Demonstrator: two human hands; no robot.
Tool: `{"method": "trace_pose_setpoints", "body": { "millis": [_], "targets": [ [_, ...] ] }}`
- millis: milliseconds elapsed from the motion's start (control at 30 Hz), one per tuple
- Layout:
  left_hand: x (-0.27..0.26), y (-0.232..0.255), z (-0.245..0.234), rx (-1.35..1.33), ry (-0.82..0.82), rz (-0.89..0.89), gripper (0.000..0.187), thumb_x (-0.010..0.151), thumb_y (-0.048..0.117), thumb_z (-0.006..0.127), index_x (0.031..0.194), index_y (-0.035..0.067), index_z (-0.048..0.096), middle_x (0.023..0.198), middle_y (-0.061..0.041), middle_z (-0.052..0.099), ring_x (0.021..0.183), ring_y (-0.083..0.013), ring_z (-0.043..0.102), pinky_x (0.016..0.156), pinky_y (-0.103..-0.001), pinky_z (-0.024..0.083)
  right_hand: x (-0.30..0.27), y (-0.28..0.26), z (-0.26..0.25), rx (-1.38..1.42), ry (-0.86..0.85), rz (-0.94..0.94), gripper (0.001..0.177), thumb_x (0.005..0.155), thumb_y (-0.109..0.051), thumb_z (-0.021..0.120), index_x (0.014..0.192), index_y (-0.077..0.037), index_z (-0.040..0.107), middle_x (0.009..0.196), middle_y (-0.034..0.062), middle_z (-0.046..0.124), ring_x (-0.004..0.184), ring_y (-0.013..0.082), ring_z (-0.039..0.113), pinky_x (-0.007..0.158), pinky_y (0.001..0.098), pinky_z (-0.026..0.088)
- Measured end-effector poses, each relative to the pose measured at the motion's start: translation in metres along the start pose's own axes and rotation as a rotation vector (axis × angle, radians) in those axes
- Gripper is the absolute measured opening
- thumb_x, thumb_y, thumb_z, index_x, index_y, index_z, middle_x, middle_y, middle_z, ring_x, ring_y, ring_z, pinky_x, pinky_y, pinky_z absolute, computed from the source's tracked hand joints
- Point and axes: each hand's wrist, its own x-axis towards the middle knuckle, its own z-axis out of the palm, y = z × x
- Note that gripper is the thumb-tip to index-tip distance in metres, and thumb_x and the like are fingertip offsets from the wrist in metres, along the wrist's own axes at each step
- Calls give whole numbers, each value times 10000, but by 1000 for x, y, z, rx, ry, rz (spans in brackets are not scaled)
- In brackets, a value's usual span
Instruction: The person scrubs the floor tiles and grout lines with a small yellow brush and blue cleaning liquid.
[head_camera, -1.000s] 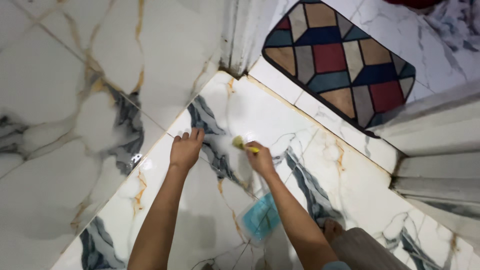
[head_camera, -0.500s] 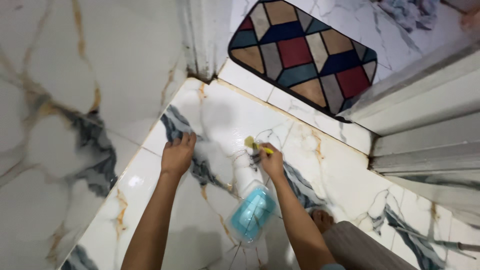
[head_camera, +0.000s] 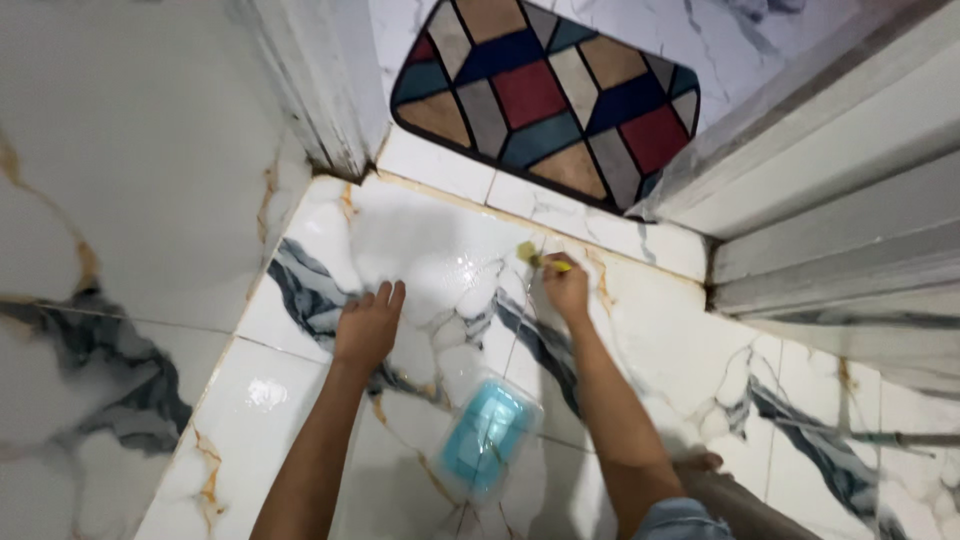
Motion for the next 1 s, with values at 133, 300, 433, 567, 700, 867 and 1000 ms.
{"method": "trace_pose_setpoints", "body": {
  "millis": [133,300,433,567,700,867,1000],
  "targets": [
    [5,5,1,57,-36,17,569,837,111,603,1399,83,515,1245,-65,611,932,-230,692,766,-409,559,-22,55,-92,-28,150,355,142,951,-142,658,985,-38,749,762,94,743,674,153,717,621,328,569],
    [14,16,1,33,-80,21,554,859,135,600,1404,92,513,1218,-46,612,927,-222,690,776,-409,558,11,45,-51,87,21,205,165,957,-110,626,1028,-34,754,730,77,716,659,150,660,634,323,536],
    [22,25,3,19,-98,51,568,854,137,598,1412,80,505,1235,-56,608,919,-222,690,761,-397,561,40,23,-13,150,-28,176,150,936,-99,628,1018,-29,733,756,89,722,671,144,673,643,315,537],
    [18,24,2,25,-74,64,592,833,110,600,1416,77,505,1251,-51,609,953,-219,692,781,-389,564,6,95,-100,136,57,367,166,960,-96,608,1058,-44,731,797,31,724,693,111,672,639,294,556],
    [-1,27,5,34,-139,92,591,833,123,605,1412,73,497,1295,-74,597,943,-230,693,757,-400,564,-23,122,-145,335,153,367,186,1027,-176,641,1043,-10,723,794,43,700,708,116,644,670,296,537],
    [-13,20,-1,75,-179,54,604,838,103,599,1429,87,476,1326,-64,586,970,-232,690,779,-403,556,35,33,5,167,68,111,158,986,-172,671,1025,-29,725,849,131,721,762,226,646,706,362,524],
    [-4,9,-12,41,-198,-44,619,832,85,595,1438,93,471,1329,-64,580,973,-241,683,802,-405,550,60,-31,76,146,-16,-34,223,914,-110,641,1110,-46,724,915,197,722,808,287,682,751,375,549]
  ]
}}
